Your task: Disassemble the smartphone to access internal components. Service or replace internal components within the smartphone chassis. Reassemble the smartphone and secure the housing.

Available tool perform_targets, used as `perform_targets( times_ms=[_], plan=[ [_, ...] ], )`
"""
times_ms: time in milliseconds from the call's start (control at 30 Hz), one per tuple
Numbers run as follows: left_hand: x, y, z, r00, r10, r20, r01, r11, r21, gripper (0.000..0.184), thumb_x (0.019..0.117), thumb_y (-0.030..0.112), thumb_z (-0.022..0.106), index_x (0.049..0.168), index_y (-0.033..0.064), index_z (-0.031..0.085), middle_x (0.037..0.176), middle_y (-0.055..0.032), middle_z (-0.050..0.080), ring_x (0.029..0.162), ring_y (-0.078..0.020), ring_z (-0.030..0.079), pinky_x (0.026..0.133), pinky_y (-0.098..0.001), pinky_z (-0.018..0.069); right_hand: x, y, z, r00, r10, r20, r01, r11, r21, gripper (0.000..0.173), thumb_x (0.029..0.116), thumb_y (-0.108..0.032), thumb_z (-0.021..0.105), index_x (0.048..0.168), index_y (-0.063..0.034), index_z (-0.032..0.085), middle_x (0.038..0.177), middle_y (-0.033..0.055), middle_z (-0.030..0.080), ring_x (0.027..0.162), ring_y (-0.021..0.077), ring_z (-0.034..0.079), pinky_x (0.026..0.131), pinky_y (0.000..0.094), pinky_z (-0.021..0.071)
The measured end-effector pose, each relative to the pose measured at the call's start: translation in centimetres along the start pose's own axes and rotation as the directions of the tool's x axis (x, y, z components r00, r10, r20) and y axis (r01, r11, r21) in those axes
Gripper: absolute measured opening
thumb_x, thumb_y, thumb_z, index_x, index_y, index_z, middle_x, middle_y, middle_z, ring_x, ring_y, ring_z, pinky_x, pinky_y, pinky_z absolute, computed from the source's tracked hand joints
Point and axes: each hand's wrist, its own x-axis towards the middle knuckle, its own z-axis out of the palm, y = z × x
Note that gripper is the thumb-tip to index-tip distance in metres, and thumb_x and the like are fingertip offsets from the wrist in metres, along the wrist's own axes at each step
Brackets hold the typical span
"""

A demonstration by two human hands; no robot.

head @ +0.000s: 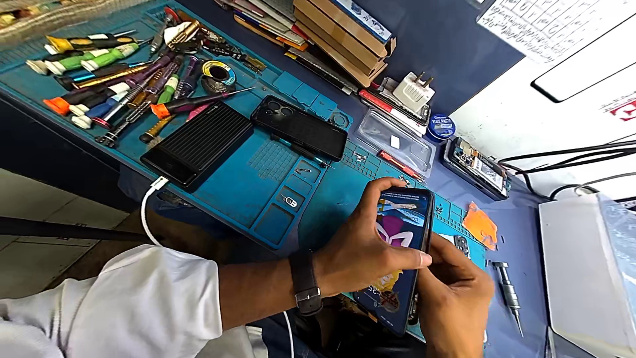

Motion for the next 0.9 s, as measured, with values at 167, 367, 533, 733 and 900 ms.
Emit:
perform_targets(
  times_ms=[167,367,533,733,900],
  plan=[
    [0.1,0.0,0.2,1.000,0.002,-0.008,-0.002,1.000,-0.004,0.081,0.0858,0.004,0.078,0.151,0.0247,0.034,0.129,-0.0095,0.061,0.105,-0.0204,0.069,0.078,-0.0354,0.0624,-1.0,-1.2,0.5,0.993,-0.103,-0.058,0.088,0.971,-0.224,0.046,0.0812,-0.015,0.074,0.125,0.0011,0.069,0.094,0.0013,0.077,0.080,0.0089,0.075,0.069,0.0246,0.0653],
    [0.5,0.8,-0.2,0.996,-0.006,-0.085,0.007,1.000,0.001,0.076,0.0882,0.010,0.073,0.152,0.0267,0.036,0.121,-0.0115,0.065,0.094,-0.0216,0.070,0.067,-0.0340,0.0602,-2.3,-2.7,-2.1,0.975,-0.141,0.170,0.165,0.976,-0.142,0.052,0.0920,-0.013,0.071,0.139,0.0053,0.057,0.119,0.0147,0.074,0.107,0.0275,0.074,0.093,0.0418,0.0638],
    [0.5,1.4,0.7,0.995,0.092,0.044,-0.096,0.991,0.097,0.094,0.0826,0.004,0.077,0.157,0.0142,0.022,0.125,-0.0113,0.064,0.103,-0.0173,0.070,0.078,-0.0331,0.0628,0.8,-3.8,-3.4,0.969,-0.244,-0.033,0.244,0.970,0.011,0.028,0.0990,-0.021,0.068,0.119,-0.0007,0.074,0.106,0.0137,0.077,0.093,0.0288,0.077,0.082,0.0424,0.0666],
    [0.4,1.8,1.5,0.968,0.214,0.128,-0.244,0.916,0.318,0.088,0.0746,0.007,0.083,0.148,0.0049,0.034,0.121,-0.0103,0.063,0.107,-0.0125,0.068,0.083,-0.0294,0.0619,2.7,-5.5,-3.3,0.915,-0.404,-0.022,0.403,0.914,-0.038,0.021,0.0964,-0.010,0.068,0.113,-0.0011,0.076,0.094,0.0036,0.078,0.078,0.0147,0.075,0.072,0.0301,0.0661],
    [0.6,1.8,1.4,0.955,0.264,0.135,-0.296,0.872,0.389,0.088,0.0746,0.008,0.084,0.148,0.0032,0.035,0.123,-0.0107,0.062,0.109,-0.0121,0.067,0.086,-0.0286,0.0611,2.3,-5.6,-3.3,0.904,-0.425,-0.032,0.424,0.905,-0.039,0.020,0.0950,-0.012,0.071,0.110,-0.0009,0.077,0.092,0.0045,0.078,0.078,0.0168,0.076,0.073,0.0318,0.0667]
  ],
)
